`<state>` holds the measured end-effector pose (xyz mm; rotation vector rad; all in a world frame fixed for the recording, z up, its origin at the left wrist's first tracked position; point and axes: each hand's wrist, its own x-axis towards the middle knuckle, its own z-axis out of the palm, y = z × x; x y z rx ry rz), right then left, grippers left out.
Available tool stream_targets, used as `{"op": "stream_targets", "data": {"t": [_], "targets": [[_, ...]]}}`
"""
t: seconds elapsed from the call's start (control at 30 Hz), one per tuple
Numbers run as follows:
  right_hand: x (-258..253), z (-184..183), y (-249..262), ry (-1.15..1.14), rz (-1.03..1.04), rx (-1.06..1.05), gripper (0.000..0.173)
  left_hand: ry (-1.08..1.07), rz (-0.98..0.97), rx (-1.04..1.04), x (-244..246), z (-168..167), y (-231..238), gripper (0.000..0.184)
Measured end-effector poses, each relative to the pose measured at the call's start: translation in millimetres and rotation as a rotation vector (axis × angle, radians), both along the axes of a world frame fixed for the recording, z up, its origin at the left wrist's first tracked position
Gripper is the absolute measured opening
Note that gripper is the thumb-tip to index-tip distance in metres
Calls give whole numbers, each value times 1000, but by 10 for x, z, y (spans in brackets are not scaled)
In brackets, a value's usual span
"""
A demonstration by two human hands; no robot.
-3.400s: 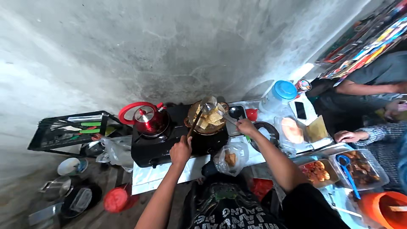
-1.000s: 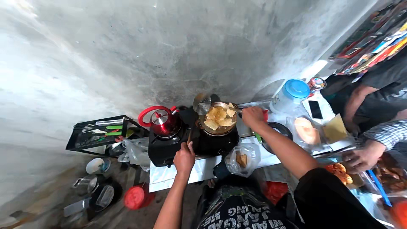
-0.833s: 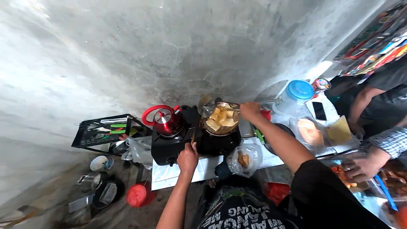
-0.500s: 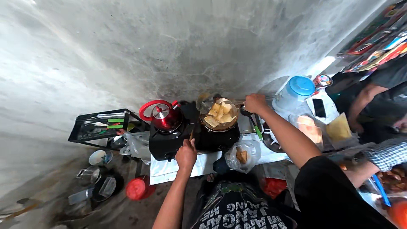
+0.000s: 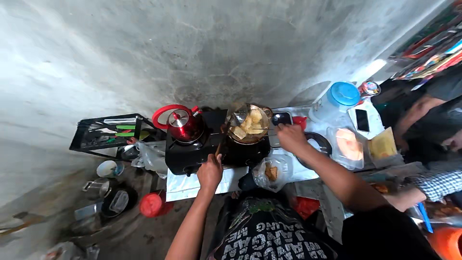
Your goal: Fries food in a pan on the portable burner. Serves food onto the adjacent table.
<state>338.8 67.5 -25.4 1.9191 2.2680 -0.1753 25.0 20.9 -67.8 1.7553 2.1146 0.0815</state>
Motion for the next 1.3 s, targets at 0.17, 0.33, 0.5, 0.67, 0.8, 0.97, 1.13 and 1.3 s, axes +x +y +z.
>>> {"op": "stream_targets", "data": {"t": [0.17, 0.33, 0.5, 0.67, 0.8, 0.97, 1.13, 1.3], "targets": [[22, -485, -50, -36, 7, 164, 29, -8, 8, -7, 2, -44, 10, 56], [333, -119, 101, -47, 45, 145, 25, -19, 22, -2, -56, -32, 23, 56], [668, 177, 458, 47, -126, 25, 22, -36, 27, -18, -19, -64, 9, 57], [873, 309, 774, 181, -252, -193, 26, -58, 34, -17, -20, -62, -15, 57], [764, 362, 652, 139, -165, -4, 20, -74, 49, 6, -51, -86, -48, 58], [519, 224, 430, -140, 294, 245, 20, -88, 57, 11, -79, -33, -71, 55], [408, -7, 285, -196, 362, 217, 23, -82, 50, 33, -96, -36, -96, 55], [329, 291, 111, -111, -38, 84, 25, -73, 61, 53, -99, 54, -149, 54]]}}
